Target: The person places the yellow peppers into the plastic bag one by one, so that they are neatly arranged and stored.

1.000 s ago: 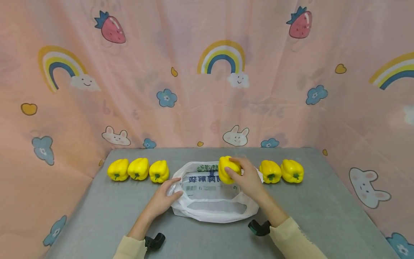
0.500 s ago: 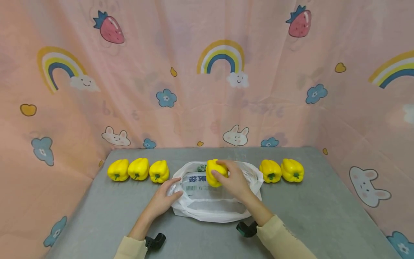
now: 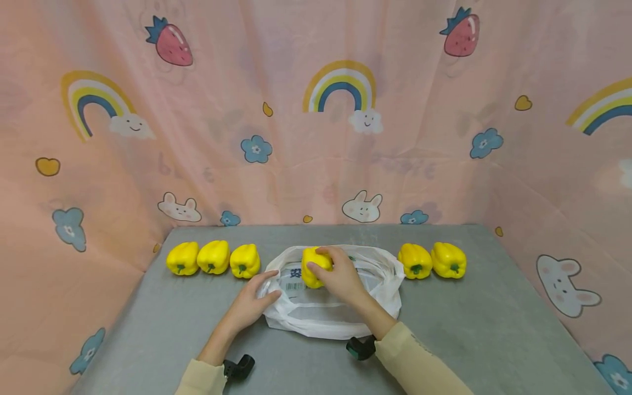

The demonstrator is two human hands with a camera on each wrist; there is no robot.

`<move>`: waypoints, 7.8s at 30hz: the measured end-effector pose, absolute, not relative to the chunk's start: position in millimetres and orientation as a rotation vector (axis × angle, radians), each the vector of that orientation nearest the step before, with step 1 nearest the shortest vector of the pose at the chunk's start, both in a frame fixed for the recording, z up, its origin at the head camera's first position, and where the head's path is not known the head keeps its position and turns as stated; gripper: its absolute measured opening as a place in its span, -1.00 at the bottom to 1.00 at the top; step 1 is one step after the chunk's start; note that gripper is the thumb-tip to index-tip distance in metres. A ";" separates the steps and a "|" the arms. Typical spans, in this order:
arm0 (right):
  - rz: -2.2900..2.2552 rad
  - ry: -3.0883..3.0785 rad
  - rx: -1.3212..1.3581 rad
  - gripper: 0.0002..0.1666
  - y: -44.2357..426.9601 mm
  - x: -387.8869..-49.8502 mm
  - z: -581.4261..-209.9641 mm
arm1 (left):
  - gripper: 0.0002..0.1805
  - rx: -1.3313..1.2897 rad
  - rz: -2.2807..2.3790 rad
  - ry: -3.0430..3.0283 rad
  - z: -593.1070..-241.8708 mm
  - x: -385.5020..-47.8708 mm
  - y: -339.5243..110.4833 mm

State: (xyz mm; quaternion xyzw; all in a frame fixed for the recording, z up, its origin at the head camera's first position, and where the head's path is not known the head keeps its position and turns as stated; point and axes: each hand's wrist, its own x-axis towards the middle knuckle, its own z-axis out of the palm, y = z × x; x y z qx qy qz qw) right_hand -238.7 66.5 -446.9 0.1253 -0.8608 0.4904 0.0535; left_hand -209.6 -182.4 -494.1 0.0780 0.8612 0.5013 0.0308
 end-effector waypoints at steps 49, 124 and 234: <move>1.443 -2.778 0.422 -0.37 35.7 -250.2 -463.0 | -0.46 0.273 1.543 2.667 -493.3 -208.3 -182.1; 1.167 -2.552 0.146 -0.39 257.7 -242.6 -397.8 | -0.47 0.274 1.543 2.663 -496.4 -210.1 -181.7; 1.150 -2.683 -0.078 -0.07 313.4 -230.3 -409.6 | -0.48 0.233 1.535 2.653 -496.0 -211.8 -180.3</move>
